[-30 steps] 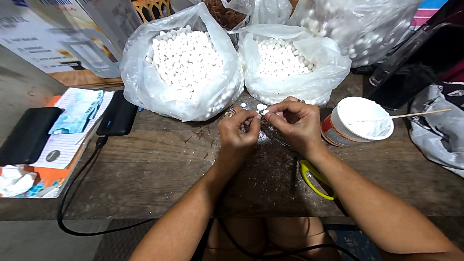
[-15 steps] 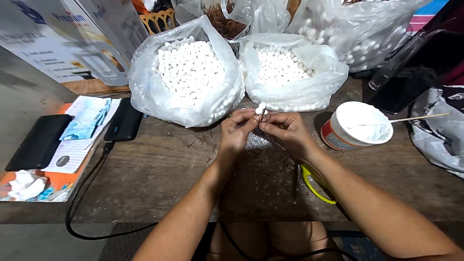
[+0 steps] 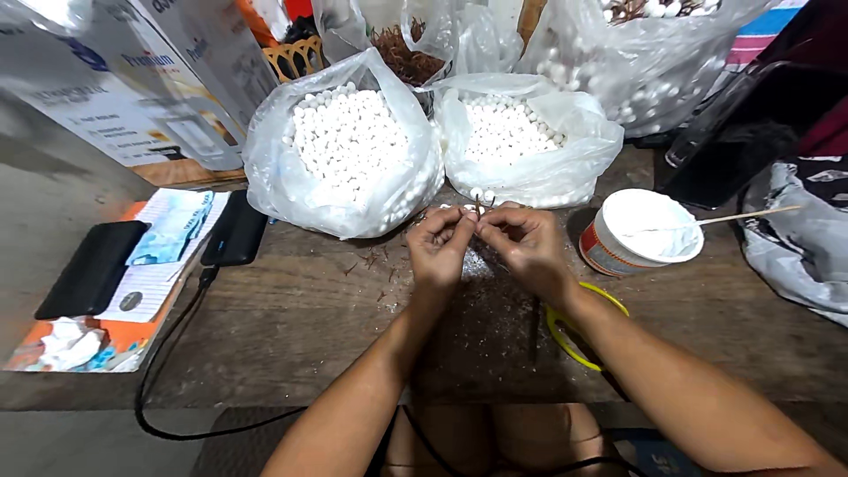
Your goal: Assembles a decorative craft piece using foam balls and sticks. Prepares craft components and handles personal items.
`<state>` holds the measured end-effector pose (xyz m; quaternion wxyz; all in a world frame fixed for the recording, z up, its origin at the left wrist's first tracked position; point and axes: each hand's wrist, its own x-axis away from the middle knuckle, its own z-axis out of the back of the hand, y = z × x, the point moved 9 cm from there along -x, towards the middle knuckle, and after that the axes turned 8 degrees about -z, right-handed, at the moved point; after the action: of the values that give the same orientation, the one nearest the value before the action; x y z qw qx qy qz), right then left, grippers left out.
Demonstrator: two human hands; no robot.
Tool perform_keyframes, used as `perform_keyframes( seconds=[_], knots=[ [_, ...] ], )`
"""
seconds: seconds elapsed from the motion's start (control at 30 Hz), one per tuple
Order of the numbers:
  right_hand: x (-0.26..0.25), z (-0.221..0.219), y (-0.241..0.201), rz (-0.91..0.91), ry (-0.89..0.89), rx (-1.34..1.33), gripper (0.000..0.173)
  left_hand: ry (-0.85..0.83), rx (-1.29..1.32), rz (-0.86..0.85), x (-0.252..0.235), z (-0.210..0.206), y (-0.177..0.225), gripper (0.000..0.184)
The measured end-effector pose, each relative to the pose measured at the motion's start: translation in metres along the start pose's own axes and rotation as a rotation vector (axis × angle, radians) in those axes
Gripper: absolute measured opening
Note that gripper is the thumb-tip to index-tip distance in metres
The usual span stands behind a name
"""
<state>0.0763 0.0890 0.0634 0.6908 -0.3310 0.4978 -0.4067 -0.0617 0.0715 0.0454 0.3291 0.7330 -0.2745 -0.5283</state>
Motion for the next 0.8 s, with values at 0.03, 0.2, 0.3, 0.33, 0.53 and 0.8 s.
perform_keyframes(
  seconds=[0.03,0.2,0.3,0.33,0.53,0.8],
  knots=[
    [0.001,0.001,-0.002,0.004,0.005,0.008,0.011,0.015,-0.004,0.003,0.0,-0.001,0.001,0.013],
    [0.005,0.011,-0.007,0.005,0.065,0.043,0.013,0.055,-0.006,0.012,0.004,-0.01,0.008,0.014],
    [0.007,0.019,-0.01,-0.038,0.102,0.086,0.013,0.057,0.011,0.06,0.004,-0.02,0.01,0.016],
    [0.008,0.022,-0.01,-0.043,0.113,0.091,0.013,0.063,0.018,0.084,0.004,-0.023,0.011,0.017],
    [0.009,0.028,-0.008,-0.1,0.094,0.065,0.014,-0.003,0.04,0.129,0.004,-0.035,0.008,0.017],
    [0.036,0.046,-0.021,0.073,-0.005,0.432,0.027,-0.031,-0.022,0.276,0.0,-0.034,0.002,0.013]
  ],
)
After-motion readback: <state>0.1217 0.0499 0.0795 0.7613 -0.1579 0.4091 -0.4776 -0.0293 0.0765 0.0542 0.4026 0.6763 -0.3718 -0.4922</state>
